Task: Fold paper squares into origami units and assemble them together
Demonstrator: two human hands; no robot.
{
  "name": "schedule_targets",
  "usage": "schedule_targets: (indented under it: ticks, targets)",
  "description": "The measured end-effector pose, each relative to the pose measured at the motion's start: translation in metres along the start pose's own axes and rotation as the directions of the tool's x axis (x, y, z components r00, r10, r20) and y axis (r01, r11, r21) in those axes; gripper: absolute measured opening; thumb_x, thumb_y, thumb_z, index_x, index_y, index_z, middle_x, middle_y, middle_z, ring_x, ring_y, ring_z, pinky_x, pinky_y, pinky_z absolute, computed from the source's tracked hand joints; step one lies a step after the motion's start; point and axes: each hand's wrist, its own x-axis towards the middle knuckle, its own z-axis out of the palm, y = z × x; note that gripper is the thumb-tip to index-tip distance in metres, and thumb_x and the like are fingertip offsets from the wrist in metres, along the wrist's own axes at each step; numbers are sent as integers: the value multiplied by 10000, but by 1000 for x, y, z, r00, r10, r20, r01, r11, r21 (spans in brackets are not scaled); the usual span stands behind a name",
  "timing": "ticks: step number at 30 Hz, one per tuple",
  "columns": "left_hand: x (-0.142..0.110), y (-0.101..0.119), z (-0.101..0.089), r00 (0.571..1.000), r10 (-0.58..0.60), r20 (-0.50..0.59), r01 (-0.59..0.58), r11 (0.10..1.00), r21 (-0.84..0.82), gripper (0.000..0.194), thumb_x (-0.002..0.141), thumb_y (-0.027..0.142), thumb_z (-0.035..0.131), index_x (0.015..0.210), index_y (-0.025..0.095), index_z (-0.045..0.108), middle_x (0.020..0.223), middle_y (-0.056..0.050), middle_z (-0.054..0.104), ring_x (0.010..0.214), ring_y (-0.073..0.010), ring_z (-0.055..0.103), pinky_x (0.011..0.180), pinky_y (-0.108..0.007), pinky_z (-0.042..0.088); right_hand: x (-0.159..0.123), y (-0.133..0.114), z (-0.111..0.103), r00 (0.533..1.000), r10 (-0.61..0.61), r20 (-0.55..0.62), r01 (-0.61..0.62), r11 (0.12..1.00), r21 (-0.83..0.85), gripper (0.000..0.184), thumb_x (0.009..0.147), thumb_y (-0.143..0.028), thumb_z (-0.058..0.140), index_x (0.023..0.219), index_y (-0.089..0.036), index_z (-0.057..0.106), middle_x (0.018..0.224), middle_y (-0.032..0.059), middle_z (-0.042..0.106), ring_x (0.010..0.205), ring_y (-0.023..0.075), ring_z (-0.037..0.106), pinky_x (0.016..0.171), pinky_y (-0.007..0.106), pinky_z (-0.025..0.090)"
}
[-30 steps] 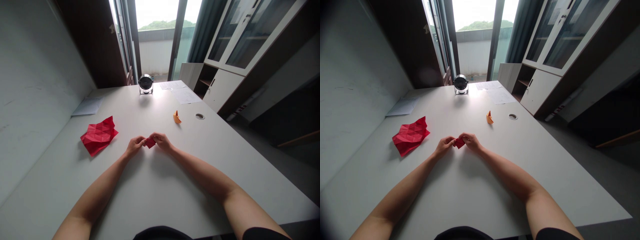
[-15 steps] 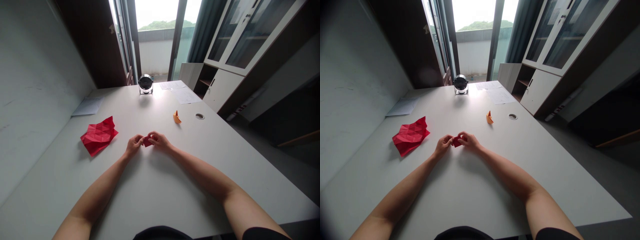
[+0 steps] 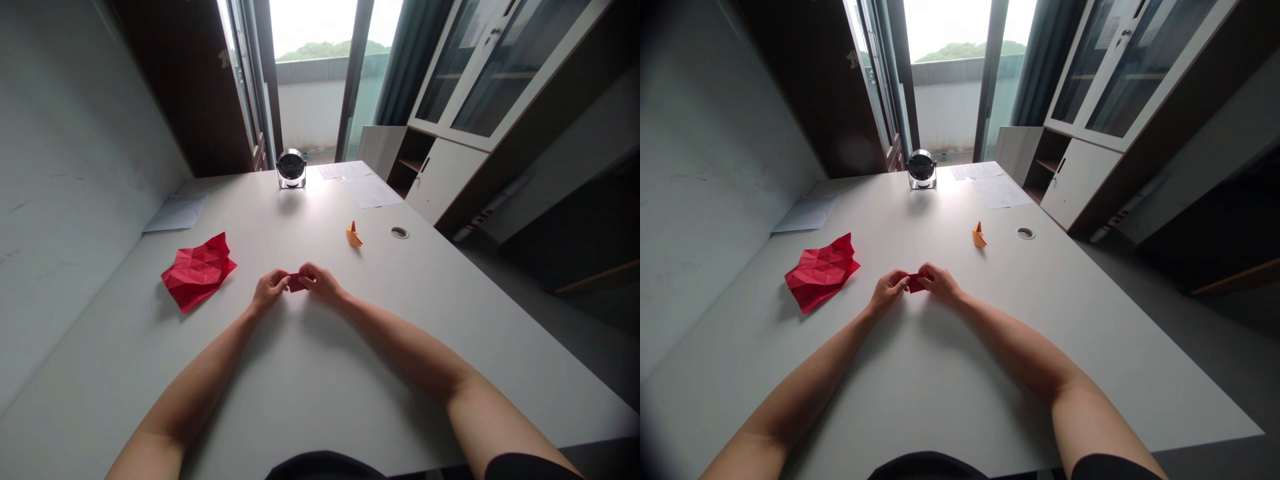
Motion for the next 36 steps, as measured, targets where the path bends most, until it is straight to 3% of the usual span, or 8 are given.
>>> schedule_targets:
  ticks: [5, 12, 26, 36]
  targets:
    - [0, -1, -1, 1000, 20, -3, -20, 1000, -4, 265, 874, 435, 666, 903, 173, 689, 786, -34, 688, 676, -155, 629, 667, -282, 507, 0, -2, -2, 999, -38, 16, 39, 998, -50, 198, 858, -375, 641, 945, -199, 617, 675, -47, 537, 605, 112, 462, 598, 232, 368]
    - [1, -5, -1, 999, 28, -41, -30, 999, -42, 278, 862, 446, 687, 888, 169, 681, 752, -28, 668, 671, -157, 622, 666, -287, 507, 0, -5, -2, 996, -38, 76, 41, 998, -42, 278, 861, -407, 618, 714, -184, 541, 609, -37, 476, 570, 107, 401, 545, 242, 305]
    - [0, -2, -2, 998, 53, -23, -53, 999, 7, 234, 896, 408, 649, 888, 174, 667, 760, -19, 668, 659, -145, 630, 663, -274, 497, 1, 6, 0, 993, -59, 99, 63, 997, -40, 224, 891, -347, 580, 740, -181, 574, 652, -18, 586, 572, 105, 468, 546, 235, 349]
    - [0, -1, -1, 998, 52, -37, -52, 999, -3, 258, 888, 426, 654, 880, 169, 670, 747, -25, 668, 651, -149, 627, 660, -283, 510, 0, -1, -2, 994, -79, 72, 83, 995, -50, 290, 867, -409, 639, 710, -178, 563, 595, -42, 479, 552, 96, 404, 527, 236, 304]
